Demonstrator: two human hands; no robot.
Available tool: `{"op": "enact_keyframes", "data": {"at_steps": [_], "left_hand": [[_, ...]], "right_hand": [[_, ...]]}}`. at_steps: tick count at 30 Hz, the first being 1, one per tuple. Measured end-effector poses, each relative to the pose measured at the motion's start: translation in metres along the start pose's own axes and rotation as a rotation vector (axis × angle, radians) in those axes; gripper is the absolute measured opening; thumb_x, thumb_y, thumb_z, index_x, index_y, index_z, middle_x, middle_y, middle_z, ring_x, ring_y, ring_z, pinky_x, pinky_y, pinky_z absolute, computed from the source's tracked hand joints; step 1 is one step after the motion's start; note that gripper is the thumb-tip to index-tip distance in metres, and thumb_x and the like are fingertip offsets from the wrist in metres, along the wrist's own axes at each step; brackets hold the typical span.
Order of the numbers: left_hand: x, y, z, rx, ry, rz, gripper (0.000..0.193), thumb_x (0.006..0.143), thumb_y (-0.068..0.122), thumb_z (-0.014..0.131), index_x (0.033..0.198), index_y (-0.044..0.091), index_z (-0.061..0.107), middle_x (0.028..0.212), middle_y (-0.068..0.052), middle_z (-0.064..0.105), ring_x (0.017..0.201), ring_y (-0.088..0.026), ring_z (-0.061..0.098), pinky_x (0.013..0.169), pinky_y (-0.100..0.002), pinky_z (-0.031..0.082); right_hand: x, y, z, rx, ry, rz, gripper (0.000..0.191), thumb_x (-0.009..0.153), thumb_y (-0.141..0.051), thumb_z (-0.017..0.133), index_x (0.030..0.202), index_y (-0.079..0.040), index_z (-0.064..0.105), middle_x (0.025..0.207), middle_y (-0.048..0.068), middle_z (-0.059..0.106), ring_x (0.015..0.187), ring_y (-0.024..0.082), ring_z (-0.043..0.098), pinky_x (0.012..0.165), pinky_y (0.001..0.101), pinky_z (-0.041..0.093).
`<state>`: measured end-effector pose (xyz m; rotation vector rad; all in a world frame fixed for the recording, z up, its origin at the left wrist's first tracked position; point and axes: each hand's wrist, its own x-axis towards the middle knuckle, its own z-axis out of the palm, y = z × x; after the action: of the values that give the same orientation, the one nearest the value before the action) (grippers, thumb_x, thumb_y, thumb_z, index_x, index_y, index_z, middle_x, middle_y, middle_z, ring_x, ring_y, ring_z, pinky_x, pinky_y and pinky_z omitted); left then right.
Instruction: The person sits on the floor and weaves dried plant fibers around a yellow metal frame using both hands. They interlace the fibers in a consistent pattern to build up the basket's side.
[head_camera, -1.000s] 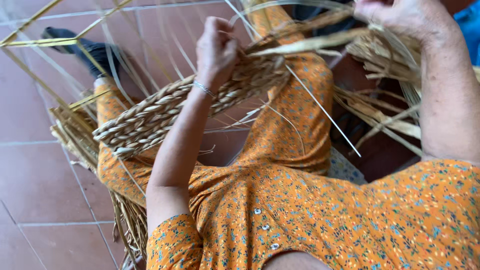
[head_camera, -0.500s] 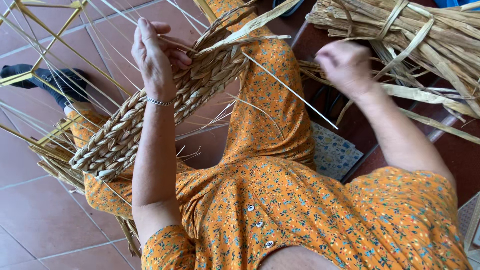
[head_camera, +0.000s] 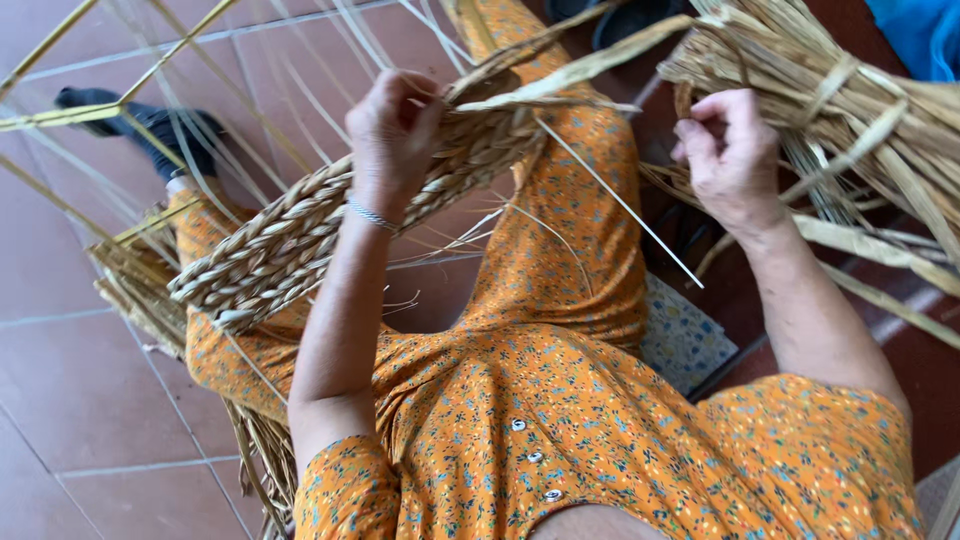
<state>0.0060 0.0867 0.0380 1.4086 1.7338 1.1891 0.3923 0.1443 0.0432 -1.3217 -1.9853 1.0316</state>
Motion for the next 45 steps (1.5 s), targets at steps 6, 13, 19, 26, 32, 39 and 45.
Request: {"op": "enact_keyframes", "data": {"at_steps": [6,13,19,26,32,39,45], "left_hand": [[-0.013,0.008,0.011,0.231,0.11,0.227,0.014,0.094,0.0,0.076,0.098,0.008,0.065,0.095,-0.005,0.071,0.083,-0.02,0.068,0.074,-0.033,0.056],[-0.023,0.006,0.01,0.333,0.069,0.377,0.017,0.089,0.004,0.076,0.1,0.007,0.064,0.124,-0.011,0.067,0.098,-0.029,0.067,0.085,-0.04,0.057],[-0.028,0.01,0.009,0.269,0.067,0.401,0.019,0.088,0.008,0.076,0.103,0.006,0.065,0.136,-0.018,0.06,0.107,-0.032,0.065,0.09,-0.042,0.057],[-0.029,0.0,0.02,0.35,-0.009,0.341,0.035,0.082,0.006,0.073,0.114,-0.001,0.063,0.112,-0.013,0.069,0.099,-0.031,0.067,0.083,-0.043,0.058],[0.001,-0.018,0.033,0.212,0.084,-0.031,0.023,0.103,0.006,0.068,0.12,0.012,0.054,0.084,-0.004,0.074,0.071,-0.02,0.076,0.066,-0.034,0.059],[0.02,-0.01,0.033,0.207,0.157,-0.059,0.102,0.077,0.004,0.082,0.152,0.002,0.012,0.094,-0.013,0.069,0.073,-0.027,0.075,0.064,-0.038,0.061],[0.026,-0.01,0.027,0.554,0.065,0.006,0.078,0.078,0.016,0.089,0.136,0.008,0.037,0.116,-0.02,0.059,0.086,-0.035,0.072,0.067,-0.045,0.058]], "right_hand": [[0.069,-0.088,0.021,-0.097,-0.141,-0.416,0.015,0.102,-0.008,0.082,0.105,-0.002,0.068,0.092,0.009,0.065,0.074,0.017,0.063,0.064,0.0285,0.049],[0.132,-0.117,0.091,-0.314,-0.252,-0.642,0.032,0.096,-0.025,0.089,0.085,-0.008,0.064,0.09,0.008,0.064,0.095,0.028,0.06,0.082,0.0412,0.052],[0.15,-0.102,0.106,-0.409,-0.459,-0.482,0.038,0.085,-0.04,0.089,0.078,-0.011,0.067,0.08,0.008,0.066,0.087,0.03,0.06,0.075,0.045,0.052],[0.155,-0.096,0.121,-0.452,-0.45,-0.529,0.034,0.079,-0.033,0.088,0.07,-0.012,0.064,0.08,0.004,0.068,0.087,0.027,0.061,0.076,0.0424,0.052],[0.146,-0.093,0.11,-0.441,-0.334,-0.579,0.024,0.091,-0.032,0.086,0.091,-0.014,0.069,0.099,0.0,0.068,0.102,0.022,0.058,0.092,0.0415,0.044],[0.12,-0.081,0.074,-0.643,-0.187,-0.883,0.045,0.082,-0.046,0.087,0.109,-0.012,0.077,0.105,0.002,0.063,0.107,0.021,0.053,0.099,0.0442,0.037],[0.105,-0.071,0.084,-0.782,-0.075,-1.059,0.016,0.098,-0.02,0.08,0.105,-0.009,0.071,0.107,0.003,0.066,0.11,0.019,0.059,0.098,0.0374,0.048]]}}
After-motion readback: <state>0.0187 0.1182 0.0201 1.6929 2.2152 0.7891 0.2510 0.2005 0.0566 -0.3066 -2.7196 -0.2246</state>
